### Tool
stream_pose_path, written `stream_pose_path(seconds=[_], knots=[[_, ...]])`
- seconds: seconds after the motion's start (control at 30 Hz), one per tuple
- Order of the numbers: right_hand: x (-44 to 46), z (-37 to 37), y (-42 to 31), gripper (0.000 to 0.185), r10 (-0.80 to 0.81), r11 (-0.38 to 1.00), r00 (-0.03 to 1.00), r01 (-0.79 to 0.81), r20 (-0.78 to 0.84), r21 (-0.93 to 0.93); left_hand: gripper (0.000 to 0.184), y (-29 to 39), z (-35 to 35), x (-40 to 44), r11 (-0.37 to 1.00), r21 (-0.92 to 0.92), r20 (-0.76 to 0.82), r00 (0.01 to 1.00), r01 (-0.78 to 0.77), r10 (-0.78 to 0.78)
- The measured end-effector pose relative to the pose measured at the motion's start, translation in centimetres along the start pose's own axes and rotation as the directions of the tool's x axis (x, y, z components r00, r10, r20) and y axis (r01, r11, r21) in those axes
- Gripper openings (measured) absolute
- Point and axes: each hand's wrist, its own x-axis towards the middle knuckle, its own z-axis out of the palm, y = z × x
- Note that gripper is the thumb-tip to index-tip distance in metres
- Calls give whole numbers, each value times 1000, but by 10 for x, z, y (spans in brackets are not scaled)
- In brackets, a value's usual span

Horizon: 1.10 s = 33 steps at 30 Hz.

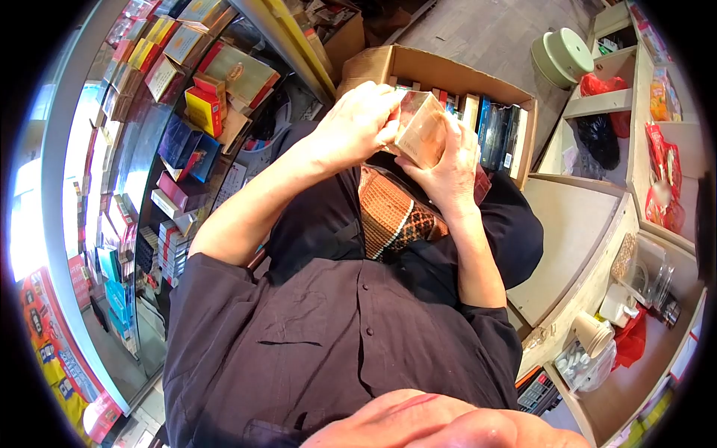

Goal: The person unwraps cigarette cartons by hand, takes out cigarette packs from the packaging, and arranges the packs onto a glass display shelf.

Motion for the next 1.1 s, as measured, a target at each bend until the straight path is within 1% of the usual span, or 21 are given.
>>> stream_pose_path(seconds=[0.03, 0.1, 0.23, 0.3, 0.33, 0.43, 0.47, 0.5, 0.53, 0.6, 0.73, 0.8, 0.83, 0.9, 0.93, 1.0, 1.03, 1.1], knots=[[0, -1, -1, 96, -1, 1000, 1000, 1, 4, 12, 13, 0, -3, 1, 1000, 1, -1, 1000, 2, -2], [0, -1, -1, 96, -2, 1000, 1000, 2, 9, 24, 15, -1, -7, 2, 997, -67, 59, 998, 39, -35], [1, -2, 2, 96, -5, 1000, 1000, 5, 8, 18, 16, -2, -6, 2, 989, -103, 51, 994, 105, -100], [2, -2, 2, 96, -13, 1000, 1000, 13, -1, 7, 19, -5, -4, 2, 984, -68, 14, 986, 164, -163], [3, -2, 1, 95, -12, 1000, 1000, 12, -9, 6, 19, -7, -3, 2, 984, -66, 12, 987, 164, -163], [3, -2, 1, 95, -6, 1000, 1000, 7, -27, 18, 18, -8, -3, 2, 972, -109, 7, 978, 206, -206], [3, -2, 2, 95, -3, 1000, 999, 4, -36, 30, 17, -8, -4, 3, 913, -242, 92, 945, 328, -315], [3, -2, 3, 95, -3, 1000, 999, 4, -38, 29, 17, -7, -5, 4, 821, -357, 191, 895, 446, -403], [3, -2, 4, 95, -6, 999, 999, 7, -46, 41, 17, -10, -2, 4, 822, -358, 190, 896, 444, -401], [3, -1, 5, 95, -7, 999, 998, 10, -55, 53, 21, -18, 4, 3, 697, -548, 254, 886, 462, -387], [1, -2, 5, 96, 5, 998, 999, -2, -38, 67, 27, -19, -3, 7, 732, -536, 259, 907, 421, -332], [1, -2, 3, 96, 1, 997, 999, 1, -32, 75, 34, -12, -10, 10, 717, -488, 337, 865, 497, -371], [1, -2, 2, 96, -5, 998, 999, 7, -37, 70, 34, -6, -14, 11, 717, -487, 338, 864, 499, -372], [1, -2, 0, 96, -12, 998, 999, 15, -39, 67, 37, 3, -19, 12, 841, -266, 341, 862, 470, -374], [1, -3, -1, 96, -13, 998, 999, 15, -35, 61, 37, 2, -17, 11, 841, -265, 341, 861, 472, -376], [0, -3, -2, 95, -13, 998, 999, 14, -31, 54, 37, -2, -11, 8, 779, -396, 354, 863, 487, -359], [0, -3, -2, 95, -21, 999, 999, 22, -34, 39, 37, -3, -9, 7, 778, -396, 355, 863, 487, -360], [0, -4, -3, 95, -30, 999, 999, 31, -35, 25, 33, -5, -7, 6, 822, -375, 279, 898, 428, -340]])
